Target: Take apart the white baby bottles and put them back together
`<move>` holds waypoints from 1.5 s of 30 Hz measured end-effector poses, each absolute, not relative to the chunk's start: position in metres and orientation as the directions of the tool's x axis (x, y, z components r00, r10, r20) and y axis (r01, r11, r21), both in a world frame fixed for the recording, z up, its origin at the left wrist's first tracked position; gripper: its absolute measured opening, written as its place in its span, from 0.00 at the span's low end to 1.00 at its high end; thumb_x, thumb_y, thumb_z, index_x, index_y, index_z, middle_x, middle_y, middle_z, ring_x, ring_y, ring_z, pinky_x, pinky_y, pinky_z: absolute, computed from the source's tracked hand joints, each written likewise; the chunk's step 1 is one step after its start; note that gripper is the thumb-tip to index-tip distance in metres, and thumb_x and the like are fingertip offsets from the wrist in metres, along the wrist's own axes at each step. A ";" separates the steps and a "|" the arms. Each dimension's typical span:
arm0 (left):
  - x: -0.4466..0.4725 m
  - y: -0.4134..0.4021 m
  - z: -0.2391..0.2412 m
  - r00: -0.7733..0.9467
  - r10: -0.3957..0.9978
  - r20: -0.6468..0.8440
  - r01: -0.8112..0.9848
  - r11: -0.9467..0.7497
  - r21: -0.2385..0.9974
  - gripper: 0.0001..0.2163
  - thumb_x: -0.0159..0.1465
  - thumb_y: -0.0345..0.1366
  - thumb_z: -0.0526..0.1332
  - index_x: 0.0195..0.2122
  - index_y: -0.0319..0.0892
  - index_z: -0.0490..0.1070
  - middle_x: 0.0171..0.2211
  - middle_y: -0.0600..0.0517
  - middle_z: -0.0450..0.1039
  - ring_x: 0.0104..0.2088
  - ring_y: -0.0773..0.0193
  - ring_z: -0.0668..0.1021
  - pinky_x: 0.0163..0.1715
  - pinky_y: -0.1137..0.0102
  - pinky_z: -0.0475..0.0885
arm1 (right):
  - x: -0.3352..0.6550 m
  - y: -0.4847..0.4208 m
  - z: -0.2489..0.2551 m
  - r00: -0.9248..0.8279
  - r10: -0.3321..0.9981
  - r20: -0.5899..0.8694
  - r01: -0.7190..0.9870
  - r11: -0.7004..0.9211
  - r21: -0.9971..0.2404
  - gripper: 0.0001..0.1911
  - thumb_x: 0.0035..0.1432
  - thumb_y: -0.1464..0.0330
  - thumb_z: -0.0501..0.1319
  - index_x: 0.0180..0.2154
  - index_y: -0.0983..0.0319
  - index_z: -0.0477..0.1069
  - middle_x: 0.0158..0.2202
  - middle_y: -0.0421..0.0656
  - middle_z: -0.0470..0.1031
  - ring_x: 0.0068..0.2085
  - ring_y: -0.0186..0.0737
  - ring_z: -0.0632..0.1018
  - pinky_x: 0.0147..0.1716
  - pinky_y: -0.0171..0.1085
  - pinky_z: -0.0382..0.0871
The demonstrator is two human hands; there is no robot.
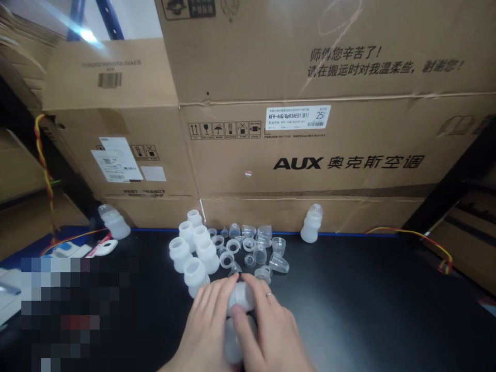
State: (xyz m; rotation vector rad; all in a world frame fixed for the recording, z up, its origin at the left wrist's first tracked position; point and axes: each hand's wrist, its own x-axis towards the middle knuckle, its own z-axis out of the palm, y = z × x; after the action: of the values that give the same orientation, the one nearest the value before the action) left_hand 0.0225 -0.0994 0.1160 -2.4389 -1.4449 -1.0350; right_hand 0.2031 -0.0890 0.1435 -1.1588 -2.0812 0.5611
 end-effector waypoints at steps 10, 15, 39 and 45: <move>0.025 -0.100 0.115 0.196 0.705 0.682 0.782 -0.532 0.325 0.35 0.57 0.29 0.60 0.66 0.41 0.54 0.53 0.39 0.74 0.50 0.46 0.79 0.48 0.50 0.76 | 0.205 -0.087 0.143 -0.480 0.809 0.338 0.551 0.578 -0.602 0.26 0.74 0.61 0.51 0.70 0.52 0.54 0.57 0.49 0.72 0.43 0.42 0.83 0.43 0.37 0.80; 0.020 -0.097 0.110 0.241 0.717 0.654 0.704 -0.593 0.390 0.41 0.51 0.29 0.63 0.68 0.44 0.52 0.56 0.40 0.72 0.54 0.44 0.78 0.51 0.48 0.76 | 0.213 -0.084 0.138 -0.533 0.732 0.424 0.547 0.681 -0.487 0.27 0.74 0.59 0.52 0.70 0.52 0.55 0.52 0.50 0.72 0.36 0.41 0.82 0.35 0.36 0.79; 0.031 -0.099 0.099 0.278 0.721 0.635 0.809 -0.532 0.250 0.41 0.59 0.30 0.60 0.73 0.39 0.46 0.61 0.35 0.69 0.60 0.42 0.73 0.55 0.45 0.73 | 0.194 -0.092 0.132 -0.187 0.912 0.366 0.649 0.394 -0.650 0.25 0.71 0.51 0.53 0.63 0.54 0.64 0.57 0.46 0.78 0.52 0.49 0.83 0.45 0.42 0.81; 0.046 -0.103 0.091 0.177 0.730 0.660 0.897 -0.396 0.198 0.38 0.57 0.28 0.58 0.71 0.40 0.53 0.61 0.37 0.70 0.61 0.42 0.71 0.61 0.45 0.64 | 0.188 -0.094 0.136 -0.112 0.941 0.320 0.561 0.326 -0.761 0.24 0.71 0.50 0.52 0.61 0.54 0.65 0.54 0.46 0.79 0.50 0.49 0.83 0.44 0.40 0.78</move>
State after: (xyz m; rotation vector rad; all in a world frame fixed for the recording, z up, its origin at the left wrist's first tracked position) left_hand 0.0461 -0.1026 0.0915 -2.2161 -1.5694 -1.0289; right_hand 0.1879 -0.0942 0.1357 -1.3408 -1.7869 0.5951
